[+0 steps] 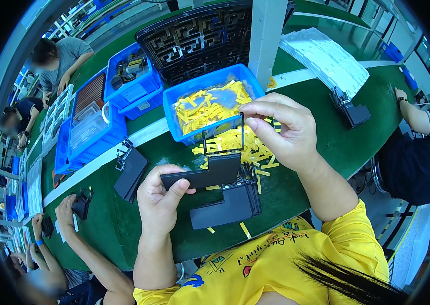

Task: The recorder is applying yellow and black striped adhesive strips to L-shaped black plastic components at a factory workbench.

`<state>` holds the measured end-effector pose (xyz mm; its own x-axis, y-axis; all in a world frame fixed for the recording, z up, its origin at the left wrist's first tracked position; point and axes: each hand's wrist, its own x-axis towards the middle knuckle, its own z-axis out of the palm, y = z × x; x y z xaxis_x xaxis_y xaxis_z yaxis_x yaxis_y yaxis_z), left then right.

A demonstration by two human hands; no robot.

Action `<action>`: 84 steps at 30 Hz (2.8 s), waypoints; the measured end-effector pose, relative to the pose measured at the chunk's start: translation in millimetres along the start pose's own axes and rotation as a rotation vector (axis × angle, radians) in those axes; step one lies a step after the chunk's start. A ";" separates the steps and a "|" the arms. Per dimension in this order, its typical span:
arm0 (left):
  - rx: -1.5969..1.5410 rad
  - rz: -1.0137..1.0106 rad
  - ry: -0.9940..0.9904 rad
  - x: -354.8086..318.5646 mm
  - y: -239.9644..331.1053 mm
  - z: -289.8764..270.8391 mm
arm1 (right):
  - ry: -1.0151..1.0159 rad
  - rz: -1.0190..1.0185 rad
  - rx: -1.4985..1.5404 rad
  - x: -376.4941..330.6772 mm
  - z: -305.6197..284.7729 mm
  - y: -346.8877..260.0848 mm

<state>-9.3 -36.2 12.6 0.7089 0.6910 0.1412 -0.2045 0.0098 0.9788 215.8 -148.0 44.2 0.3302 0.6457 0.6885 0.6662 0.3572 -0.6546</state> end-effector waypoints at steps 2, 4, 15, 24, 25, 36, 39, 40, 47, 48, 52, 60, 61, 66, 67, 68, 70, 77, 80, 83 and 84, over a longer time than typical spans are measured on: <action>-0.005 -0.003 0.000 -0.3 -0.8 0.7 | -0.013 0.012 0.007 -1.0 -0.6 1.1; -0.016 -0.026 -0.001 -0.7 -1.4 1.8 | -0.035 0.111 0.136 -2.5 -1.4 5.4; -0.078 -0.079 -0.003 0.8 -6.8 4.4 | -0.069 0.401 0.384 -6.0 -0.2 3.0; -0.076 -0.105 0.001 0.1 -8.6 7.1 | -0.091 0.376 0.223 -8.2 1.2 1.9; -0.073 -0.099 -0.007 -0.3 -9.0 7.0 | -0.107 0.336 0.106 -8.7 1.0 2.8; 0.293 0.047 0.066 -9.7 -6.9 24.2 | -0.062 -0.154 -0.258 -8.6 16.1 -5.5; 0.339 0.085 0.060 -8.9 -8.1 23.7 | -0.081 -0.095 -0.142 -9.3 16.5 -5.6; 0.353 0.086 0.056 -8.3 -7.9 24.0 | -0.044 -0.081 -0.154 -8.7 16.5 -8.4; 0.288 0.040 0.064 -8.4 -6.2 24.3 | -0.105 -0.044 -0.035 -12.1 18.1 -0.8; 0.289 0.039 0.067 -8.2 -6.6 23.7 | -0.107 -0.044 -0.032 -11.4 18.7 -2.0; 0.004 -0.007 0.071 -4.4 -8.4 22.8 | 0.113 0.080 -0.009 -10.5 22.3 -6.4; 0.033 0.166 0.087 4.3 -8.3 15.8 | -0.415 0.476 0.256 -21.5 16.5 -11.1; 0.011 0.151 0.119 3.6 -4.2 15.5 | -0.419 0.476 0.268 -20.9 16.0 -12.5; 0.456 0.425 0.250 6.0 5.7 15.2 | -0.519 0.204 0.016 -17.1 18.3 -18.0; 0.652 0.558 0.242 7.1 9.1 15.6 | -0.487 0.182 0.035 -20.8 23.2 -15.9; 0.848 0.691 0.230 8.1 12.4 16.7 | -0.489 0.180 0.039 -21.5 24.4 -16.1; 0.863 0.691 0.244 8.4 16.0 17.8 | -0.508 0.122 -0.008 -22.2 25.7 -16.3; 0.893 0.614 0.223 6.3 21.7 17.6 | -0.512 0.073 0.017 -25.2 27.8 -16.3; 0.891 0.583 0.204 6.7 21.7 15.2 | -0.515 0.039 -0.008 -26.0 28.3 -15.5; 0.909 0.584 0.189 6.8 22.3 13.8 | -0.499 0.038 -0.005 -28.2 30.0 -13.7; 0.911 0.581 0.188 6.4 22.7 13.5 | -0.498 0.039 -0.003 -28.0 30.2 -14.3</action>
<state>-0.3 -41.3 37.7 0.5355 0.5176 0.6673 0.1563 -0.8372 0.5240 176.9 -150.8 24.9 -0.0041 0.9026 0.4304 0.6619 0.3250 -0.6754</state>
